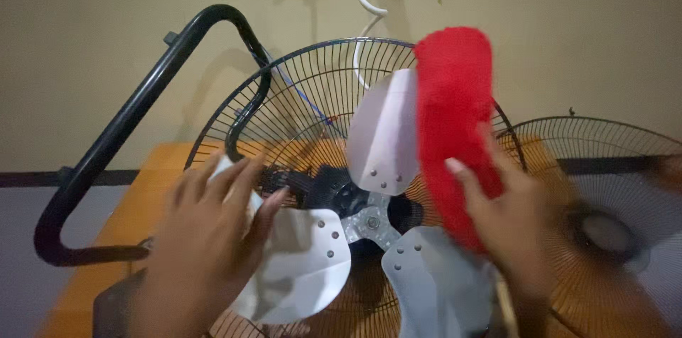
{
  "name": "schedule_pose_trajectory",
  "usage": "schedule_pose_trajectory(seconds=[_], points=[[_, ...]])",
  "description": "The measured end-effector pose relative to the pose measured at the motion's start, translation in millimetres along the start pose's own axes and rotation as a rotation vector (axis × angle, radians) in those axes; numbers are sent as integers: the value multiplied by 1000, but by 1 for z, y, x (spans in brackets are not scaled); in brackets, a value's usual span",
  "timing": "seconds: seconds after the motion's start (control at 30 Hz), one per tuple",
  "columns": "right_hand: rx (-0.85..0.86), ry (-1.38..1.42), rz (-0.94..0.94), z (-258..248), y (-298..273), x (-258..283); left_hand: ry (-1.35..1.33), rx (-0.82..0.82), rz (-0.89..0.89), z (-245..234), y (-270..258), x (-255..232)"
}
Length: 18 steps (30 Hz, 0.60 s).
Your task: The person wipes the blades of a standing fan using a red duster attached to a stick. They systematically clean each blade, rotating the fan to access different sides and angles.
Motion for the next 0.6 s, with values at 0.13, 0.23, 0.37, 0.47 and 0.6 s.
schedule_pose_trajectory(seconds=[0.13,0.23,0.37,0.47,0.6], points=[[276,303,-66,42,-17,13,-94,20,106,12,72,-36],[355,147,153,58,-20,-12,-342,-289,126,6,123,-50],[121,-53,53,38,-10,-11,-415,-388,-11,34,166,-54],[86,194,-559,24,-22,44,-266,-636,24,25,160,-51],[387,197,-57,51,-8,2,-462,-315,-209,63,158,-18]])
Point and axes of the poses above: each hand's wrist, its own y-axis towards the middle knuckle, its own z-axis out of the palm, x = y × z, the point moved 9 cm from there along y, towards the middle knuckle, and after that the axes turned 7 degrees about -x, right-handed, at the moved point
